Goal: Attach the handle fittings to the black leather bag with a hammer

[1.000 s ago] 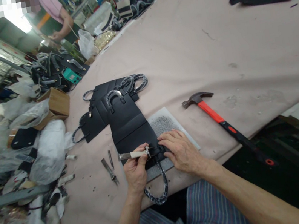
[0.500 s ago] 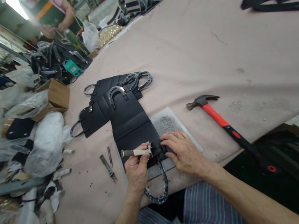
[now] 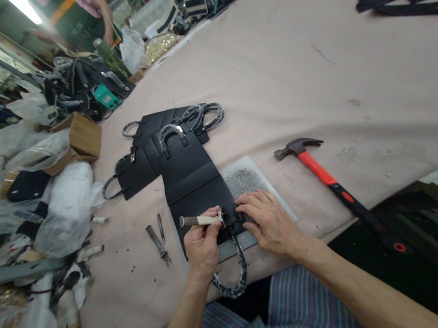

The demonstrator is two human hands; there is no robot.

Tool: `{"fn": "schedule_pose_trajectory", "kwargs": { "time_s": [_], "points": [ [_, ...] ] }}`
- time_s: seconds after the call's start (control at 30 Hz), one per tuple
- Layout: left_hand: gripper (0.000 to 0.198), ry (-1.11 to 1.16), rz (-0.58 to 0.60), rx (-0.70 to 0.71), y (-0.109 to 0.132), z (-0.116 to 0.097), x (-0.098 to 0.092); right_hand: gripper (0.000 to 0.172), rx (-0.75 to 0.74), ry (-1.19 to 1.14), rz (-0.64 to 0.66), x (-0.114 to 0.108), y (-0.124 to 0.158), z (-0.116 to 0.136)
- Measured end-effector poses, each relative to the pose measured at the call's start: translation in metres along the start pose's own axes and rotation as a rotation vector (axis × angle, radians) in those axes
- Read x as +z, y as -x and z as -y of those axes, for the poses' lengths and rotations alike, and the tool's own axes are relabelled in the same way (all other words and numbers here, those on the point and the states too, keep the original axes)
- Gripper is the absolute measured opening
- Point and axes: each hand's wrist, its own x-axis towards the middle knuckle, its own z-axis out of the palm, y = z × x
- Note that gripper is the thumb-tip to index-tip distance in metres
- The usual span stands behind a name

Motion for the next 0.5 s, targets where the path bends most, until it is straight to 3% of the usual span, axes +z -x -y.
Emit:
{"fn": "schedule_pose_trajectory", "kwargs": {
  "time_s": [0.3,0.5],
  "points": [
    [0.018,-0.048,-0.004,0.012,-0.001,0.000,0.001,0.025,0.005,0.001,-0.002,-0.001,-0.002,0.001],
    [0.019,-0.072,-0.019,-0.188,0.000,-0.017,0.005,0.026,0.031,-0.048,-0.021,-0.002,0.005,0.010]
  ]
}}
